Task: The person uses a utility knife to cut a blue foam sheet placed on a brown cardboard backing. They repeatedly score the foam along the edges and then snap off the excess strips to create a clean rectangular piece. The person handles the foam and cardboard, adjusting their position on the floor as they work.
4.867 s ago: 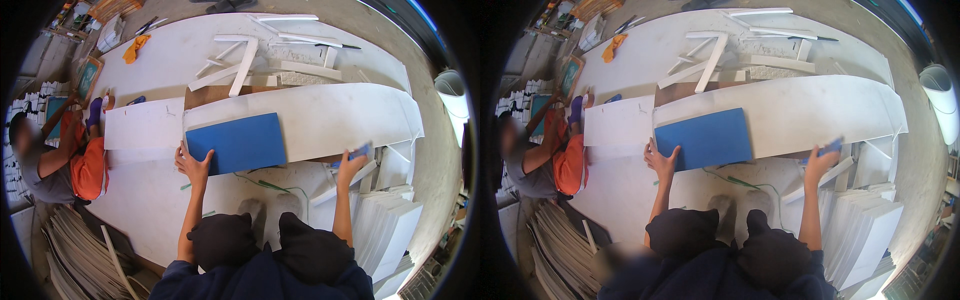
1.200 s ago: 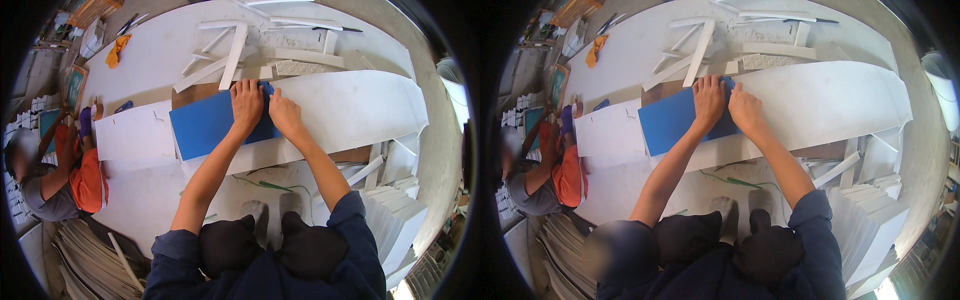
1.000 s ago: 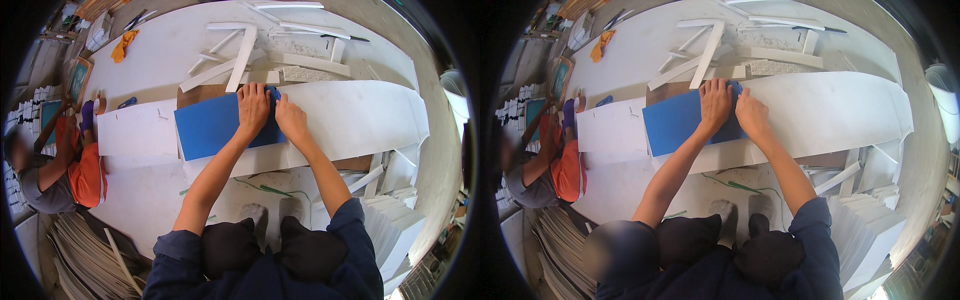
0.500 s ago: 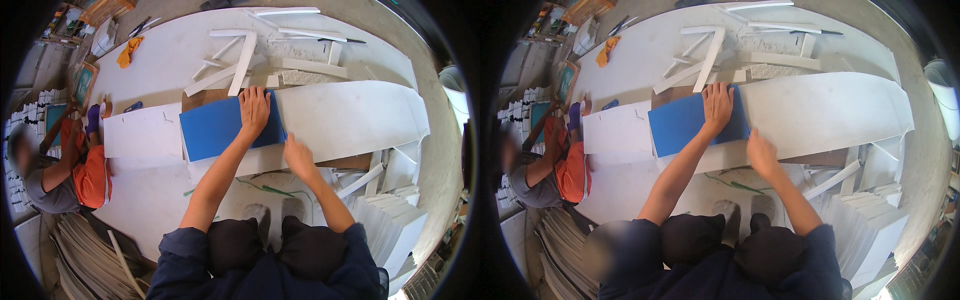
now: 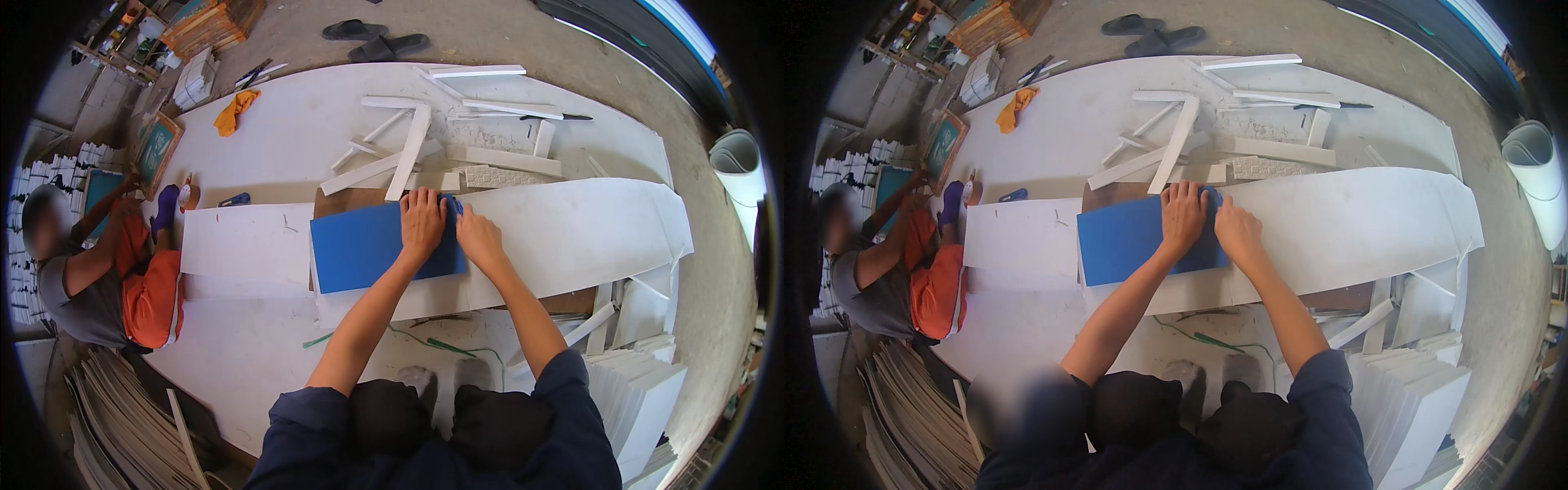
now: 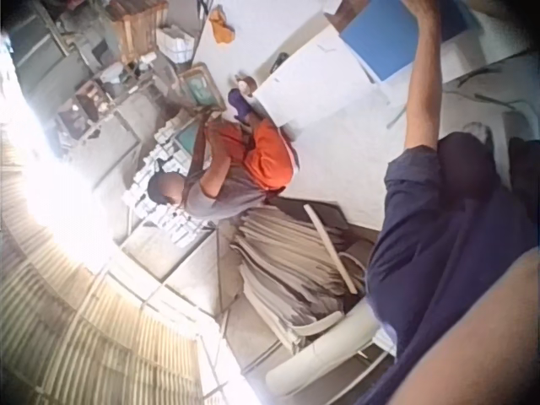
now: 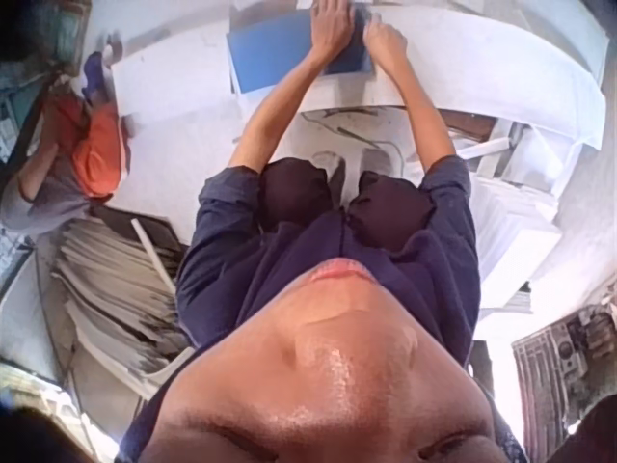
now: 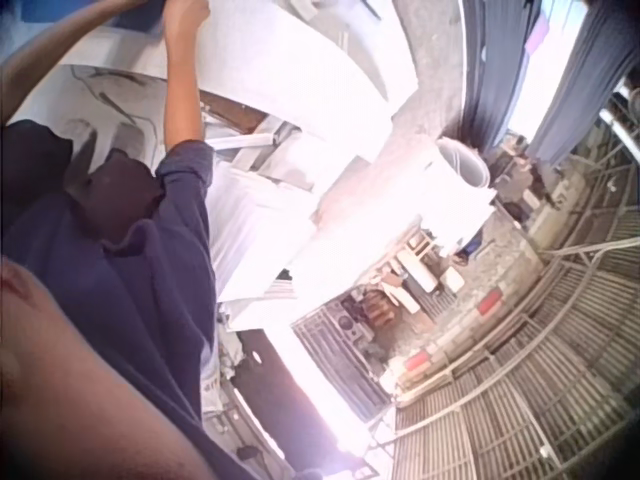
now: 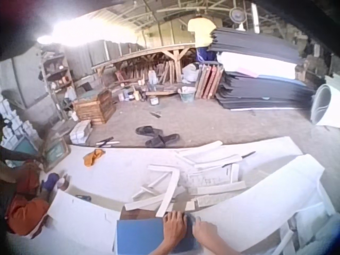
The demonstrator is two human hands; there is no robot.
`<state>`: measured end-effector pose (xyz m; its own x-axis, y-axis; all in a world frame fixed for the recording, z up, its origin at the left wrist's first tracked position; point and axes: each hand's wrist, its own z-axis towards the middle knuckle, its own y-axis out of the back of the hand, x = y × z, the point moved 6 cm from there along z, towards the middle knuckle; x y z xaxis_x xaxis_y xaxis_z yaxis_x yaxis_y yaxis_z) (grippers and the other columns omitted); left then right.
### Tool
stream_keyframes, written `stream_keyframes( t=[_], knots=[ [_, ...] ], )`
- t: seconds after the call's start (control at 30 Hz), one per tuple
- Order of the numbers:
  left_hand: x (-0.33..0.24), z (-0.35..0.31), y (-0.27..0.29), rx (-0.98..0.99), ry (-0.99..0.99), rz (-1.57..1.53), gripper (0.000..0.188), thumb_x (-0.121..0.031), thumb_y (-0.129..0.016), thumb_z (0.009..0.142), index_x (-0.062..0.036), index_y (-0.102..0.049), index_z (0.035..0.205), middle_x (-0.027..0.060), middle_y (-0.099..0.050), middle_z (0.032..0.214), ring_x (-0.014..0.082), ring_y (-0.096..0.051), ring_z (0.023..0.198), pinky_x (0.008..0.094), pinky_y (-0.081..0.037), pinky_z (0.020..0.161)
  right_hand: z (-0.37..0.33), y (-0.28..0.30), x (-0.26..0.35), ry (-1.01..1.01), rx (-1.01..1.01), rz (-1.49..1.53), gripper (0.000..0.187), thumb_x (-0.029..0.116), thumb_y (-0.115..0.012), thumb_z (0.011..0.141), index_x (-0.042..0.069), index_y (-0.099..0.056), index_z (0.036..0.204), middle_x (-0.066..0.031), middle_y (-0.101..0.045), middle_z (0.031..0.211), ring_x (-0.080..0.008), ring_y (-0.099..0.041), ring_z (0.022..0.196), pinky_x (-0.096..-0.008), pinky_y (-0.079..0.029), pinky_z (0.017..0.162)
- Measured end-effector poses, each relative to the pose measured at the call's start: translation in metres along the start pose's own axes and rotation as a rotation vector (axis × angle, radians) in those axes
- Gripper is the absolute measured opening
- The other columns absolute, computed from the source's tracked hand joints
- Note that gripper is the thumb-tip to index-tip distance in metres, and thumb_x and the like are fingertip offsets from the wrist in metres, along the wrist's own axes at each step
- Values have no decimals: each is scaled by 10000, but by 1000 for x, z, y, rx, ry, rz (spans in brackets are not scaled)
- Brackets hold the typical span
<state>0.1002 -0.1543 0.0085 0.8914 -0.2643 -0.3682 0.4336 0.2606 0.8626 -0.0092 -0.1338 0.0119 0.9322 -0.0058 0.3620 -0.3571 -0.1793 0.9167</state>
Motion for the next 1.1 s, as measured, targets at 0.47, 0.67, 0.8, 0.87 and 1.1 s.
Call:
stream_keyframes(
  t=[0.47, 0.67, 0.8, 0.87, 1.1],
  knots=[
    [3, -3, 4, -36, -7, 8, 191, -208, -509, 844, -44, -544, 936, 113, -531, 908, 276, -482, 916, 385, -343, 827, -43, -26, -8, -62, 233, 95, 241, 194, -427, 860, 5, -440, 1008, -244, -614, 780, -417, -604, 748, -506, -469, 690],
    [-2, -2, 3, -30, -13, 15, 204, -217, -501, 852, -36, -543, 938, 112, -530, 903, 272, -481, 907, 382, -344, 823, -130, -23, -25, -39, 219, 61, 213, 219, -410, 881, 25, -429, 967, -248, -582, 663, -436, -579, 644, -520, -463, 597],
    [7, -5, 6, -25, -3, 47, 217, -224, -496, 857, -32, -547, 944, 113, -530, 904, 270, -480, 913, 384, -345, 827, -113, 9, -13, -45, 144, -40, 208, 229, -425, 878, 33, -447, 942, -231, -585, 649, -422, -585, 632, -506, -468, 585],
    [5, -4, 6, -36, -14, 32, 219, -227, -494, 858, -33, -549, 942, 113, -529, 902, 269, -479, 912, 381, -342, 830, -86, 23, -9, -56, 54, 16, 205, 232, -433, 876, 38, -455, 939, -222, -591, 654, -413, -592, 638, -501, -471, 586],
    [-1, -1, 1, -20, -15, 30, 217, -230, -498, 854, -33, -551, 927, 115, -529, 895, 273, -478, 912, 385, -343, 823, 3, 1, 4, 14, -10, -19, 199, 203, -441, 853, 31, -469, 949, -192, -625, 700, -362, -628, 680, -455, -499, 616]
  ],
)
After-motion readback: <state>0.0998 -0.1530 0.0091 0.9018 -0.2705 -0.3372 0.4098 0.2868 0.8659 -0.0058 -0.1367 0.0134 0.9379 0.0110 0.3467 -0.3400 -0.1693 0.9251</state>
